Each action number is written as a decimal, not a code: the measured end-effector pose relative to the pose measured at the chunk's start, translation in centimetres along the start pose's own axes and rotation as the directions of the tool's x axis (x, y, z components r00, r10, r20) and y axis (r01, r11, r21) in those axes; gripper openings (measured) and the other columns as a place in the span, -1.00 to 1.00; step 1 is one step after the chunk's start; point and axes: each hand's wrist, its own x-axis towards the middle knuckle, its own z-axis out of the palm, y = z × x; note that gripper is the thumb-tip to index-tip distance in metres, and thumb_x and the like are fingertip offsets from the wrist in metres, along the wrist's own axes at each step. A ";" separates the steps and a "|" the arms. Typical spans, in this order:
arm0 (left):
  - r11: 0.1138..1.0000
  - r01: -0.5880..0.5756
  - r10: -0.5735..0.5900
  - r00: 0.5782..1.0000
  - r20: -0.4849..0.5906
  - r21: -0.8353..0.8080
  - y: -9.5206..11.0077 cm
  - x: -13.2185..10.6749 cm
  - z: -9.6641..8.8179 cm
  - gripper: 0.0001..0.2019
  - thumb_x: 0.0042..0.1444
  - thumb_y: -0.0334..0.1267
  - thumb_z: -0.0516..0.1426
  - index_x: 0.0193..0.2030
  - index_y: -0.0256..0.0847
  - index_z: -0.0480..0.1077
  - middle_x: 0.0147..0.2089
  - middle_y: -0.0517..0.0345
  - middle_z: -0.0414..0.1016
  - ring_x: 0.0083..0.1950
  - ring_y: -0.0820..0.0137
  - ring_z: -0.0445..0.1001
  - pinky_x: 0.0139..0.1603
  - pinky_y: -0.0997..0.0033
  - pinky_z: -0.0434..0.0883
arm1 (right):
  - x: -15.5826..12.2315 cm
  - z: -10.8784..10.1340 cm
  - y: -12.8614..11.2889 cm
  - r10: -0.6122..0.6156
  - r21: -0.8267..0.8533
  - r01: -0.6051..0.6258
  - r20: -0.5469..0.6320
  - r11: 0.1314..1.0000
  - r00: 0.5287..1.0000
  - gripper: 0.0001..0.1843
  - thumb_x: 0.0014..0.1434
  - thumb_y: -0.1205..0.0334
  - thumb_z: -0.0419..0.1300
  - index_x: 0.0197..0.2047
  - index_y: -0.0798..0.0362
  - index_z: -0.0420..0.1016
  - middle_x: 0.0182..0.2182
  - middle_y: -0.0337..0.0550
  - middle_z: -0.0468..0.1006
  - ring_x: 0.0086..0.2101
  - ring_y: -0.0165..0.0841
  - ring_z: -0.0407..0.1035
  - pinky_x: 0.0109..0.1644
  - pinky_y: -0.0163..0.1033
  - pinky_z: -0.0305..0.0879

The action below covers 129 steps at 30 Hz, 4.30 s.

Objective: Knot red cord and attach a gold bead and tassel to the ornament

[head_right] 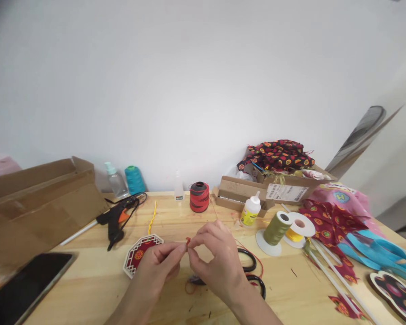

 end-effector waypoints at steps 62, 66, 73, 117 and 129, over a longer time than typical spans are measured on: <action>0.992 -0.057 0.053 0.998 0.036 0.111 0.4 0.0 -0.2 -0.71 0.02 -0.10 0.06 -0.50 -0.29 0.44 -0.66 0.37 -0.11 -0.60 0.55 -0.14 -0.61 0.48 -0.16 | 0.1 -0.9 -0.6 -0.137 -0.238 0.120 -0.056 0.964 0.989 -0.87 -0.01 0.40 0.13 -0.50 0.01 0.44 -0.57 -0.22 0.42 -0.50 -0.40 0.23 -0.43 -0.26 0.11; 0.989 -0.067 0.062 0.997 0.037 0.132 0.3 0.0 -0.2 -0.71 0.03 -0.11 0.06 -0.51 -0.28 0.45 -0.66 0.36 -0.10 -0.60 0.54 -0.14 -0.61 0.49 -0.16 | 0.2 -1.0 -0.6 -0.152 -0.257 0.138 -0.032 0.956 0.988 -0.87 -0.01 0.39 0.15 -0.51 0.01 0.45 -0.57 -0.23 0.42 -0.50 -0.40 0.22 -0.43 -0.26 0.10; 0.988 -0.075 0.070 0.997 0.040 0.138 0.2 0.0 -0.2 -0.72 0.03 -0.14 0.06 -0.54 -0.29 0.43 -0.66 0.36 -0.10 -0.60 0.55 -0.14 -0.62 0.49 -0.15 | 0.1 -1.1 -0.6 -0.145 -0.275 0.142 0.007 0.951 0.989 -0.87 -0.01 0.41 0.15 -0.52 0.02 0.44 -0.57 -0.23 0.44 -0.50 -0.40 0.19 -0.43 -0.25 0.06; 0.968 -0.107 0.101 0.994 0.036 0.229 0.2 0.3 -0.3 -0.73 0.05 -0.17 0.04 -0.52 -0.28 0.42 -0.59 0.30 0.06 -0.53 0.53 -0.01 -0.55 0.54 0.01 | -0.1 -1.0 -0.4 -0.210 -0.319 0.233 0.104 0.919 0.972 -0.86 0.08 0.41 0.09 -0.46 0.06 0.41 -0.55 -0.21 0.41 -0.49 -0.39 0.15 -0.44 -0.26 0.05; 0.981 -0.087 0.097 0.994 -0.051 0.174 0.1 0.0 -0.3 -0.77 0.03 -0.19 0.08 -0.52 -0.26 0.44 -0.64 0.35 -0.02 -0.59 0.57 -0.07 -0.61 0.56 -0.03 | -0.1 -0.3 -0.8 -0.115 -0.255 0.097 -0.057 0.962 0.992 -0.91 -0.02 0.40 0.15 -0.50 0.07 0.44 -0.56 -0.18 0.42 -0.50 -0.38 0.19 -0.44 -0.26 0.10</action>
